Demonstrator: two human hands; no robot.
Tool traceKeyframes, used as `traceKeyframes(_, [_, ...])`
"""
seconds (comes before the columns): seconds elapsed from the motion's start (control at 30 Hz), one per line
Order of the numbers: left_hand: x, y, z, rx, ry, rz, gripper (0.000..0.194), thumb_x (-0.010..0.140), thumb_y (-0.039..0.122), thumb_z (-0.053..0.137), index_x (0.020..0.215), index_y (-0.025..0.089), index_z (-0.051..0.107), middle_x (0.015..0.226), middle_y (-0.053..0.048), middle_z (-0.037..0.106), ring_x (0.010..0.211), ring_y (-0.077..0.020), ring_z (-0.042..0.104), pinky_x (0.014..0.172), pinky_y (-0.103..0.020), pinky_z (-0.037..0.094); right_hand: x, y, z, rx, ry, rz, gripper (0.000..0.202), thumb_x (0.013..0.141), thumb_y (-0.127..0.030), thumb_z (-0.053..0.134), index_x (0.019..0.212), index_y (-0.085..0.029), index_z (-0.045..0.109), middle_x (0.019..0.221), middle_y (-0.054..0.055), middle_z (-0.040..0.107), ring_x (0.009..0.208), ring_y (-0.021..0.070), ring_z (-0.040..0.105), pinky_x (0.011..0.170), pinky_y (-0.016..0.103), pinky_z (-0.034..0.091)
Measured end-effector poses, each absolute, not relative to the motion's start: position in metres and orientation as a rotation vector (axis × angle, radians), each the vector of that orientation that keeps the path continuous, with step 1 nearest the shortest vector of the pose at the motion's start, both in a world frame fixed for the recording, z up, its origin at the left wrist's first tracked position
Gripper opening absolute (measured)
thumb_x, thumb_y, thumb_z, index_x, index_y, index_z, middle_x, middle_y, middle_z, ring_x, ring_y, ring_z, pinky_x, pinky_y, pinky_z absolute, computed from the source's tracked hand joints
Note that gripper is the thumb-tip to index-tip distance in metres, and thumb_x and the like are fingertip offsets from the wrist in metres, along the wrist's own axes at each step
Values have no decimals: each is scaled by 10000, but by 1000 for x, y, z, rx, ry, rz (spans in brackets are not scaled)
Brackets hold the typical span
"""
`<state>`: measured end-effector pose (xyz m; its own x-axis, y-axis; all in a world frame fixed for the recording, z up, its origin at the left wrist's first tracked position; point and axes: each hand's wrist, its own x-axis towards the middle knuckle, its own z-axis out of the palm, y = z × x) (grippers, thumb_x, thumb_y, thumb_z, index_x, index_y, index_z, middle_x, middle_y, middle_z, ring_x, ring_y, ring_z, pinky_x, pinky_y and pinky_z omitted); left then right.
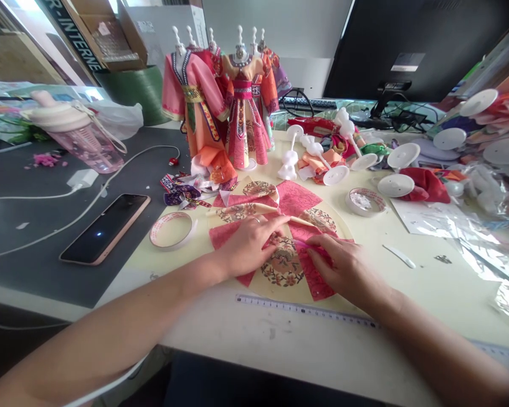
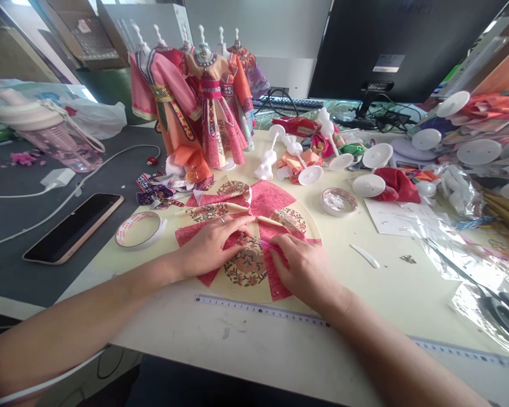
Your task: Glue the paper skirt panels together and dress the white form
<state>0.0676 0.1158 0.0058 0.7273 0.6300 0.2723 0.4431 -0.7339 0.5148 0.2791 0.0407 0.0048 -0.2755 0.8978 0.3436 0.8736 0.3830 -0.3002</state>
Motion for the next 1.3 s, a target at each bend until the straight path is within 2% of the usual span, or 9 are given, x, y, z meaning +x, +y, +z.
traceKeyframes(0.17, [69, 116, 6, 2501, 840, 604, 512, 842, 118, 530, 1328, 191, 385, 1045, -27, 655, 1073, -196, 533, 1004, -380, 364, 276, 45, 4, -1513, -2225, 55, 203, 903, -251, 415, 933, -180, 603, 858, 63, 663, 725, 155, 598, 600, 292, 431])
traceKeyframes(0.5, [68, 114, 7, 2510, 839, 592, 527, 839, 98, 506, 1340, 210, 384, 1053, -35, 653, 1080, -209, 525, 998, -400, 363, 271, 47, 5, -1526, -2246, 27, 209, 887, -210, 391, 870, -181, 597, 790, 68, 628, 739, 170, 591, 580, 292, 435])
traceKeyframes(0.77, [68, 113, 6, 2534, 807, 601, 533, 835, 81, 509, 1338, 195, 375, 1073, -37, 648, 1056, -204, 532, 998, -397, 360, 270, 48, 5, -1551, -2256, 51, 220, 887, -205, 393, 891, -176, 611, 806, 72, 628, 751, 171, 592, 594, 290, 435])
traceKeyframes(0.97, [69, 113, 6, 2550, 794, 605, 538, 838, 67, 501, 1341, 198, 364, 1091, -29, 648, 1054, -199, 535, 1000, -401, 353, 271, 48, 3, -1548, -2239, -8, 217, 884, -213, 408, 853, -181, 620, 771, 54, 623, 673, 145, 563, 559, 271, 400])
traceKeyframes(1.3, [69, 112, 6, 2623, 762, 605, 558, 854, 78, 477, 1371, 231, 331, 1101, -17, 657, 1065, -208, 536, 995, -406, 346, 270, 48, 2, -1552, -2249, -10, 217, 885, -212, 414, 870, -175, 627, 770, 54, 627, 677, 149, 568, 564, 274, 387])
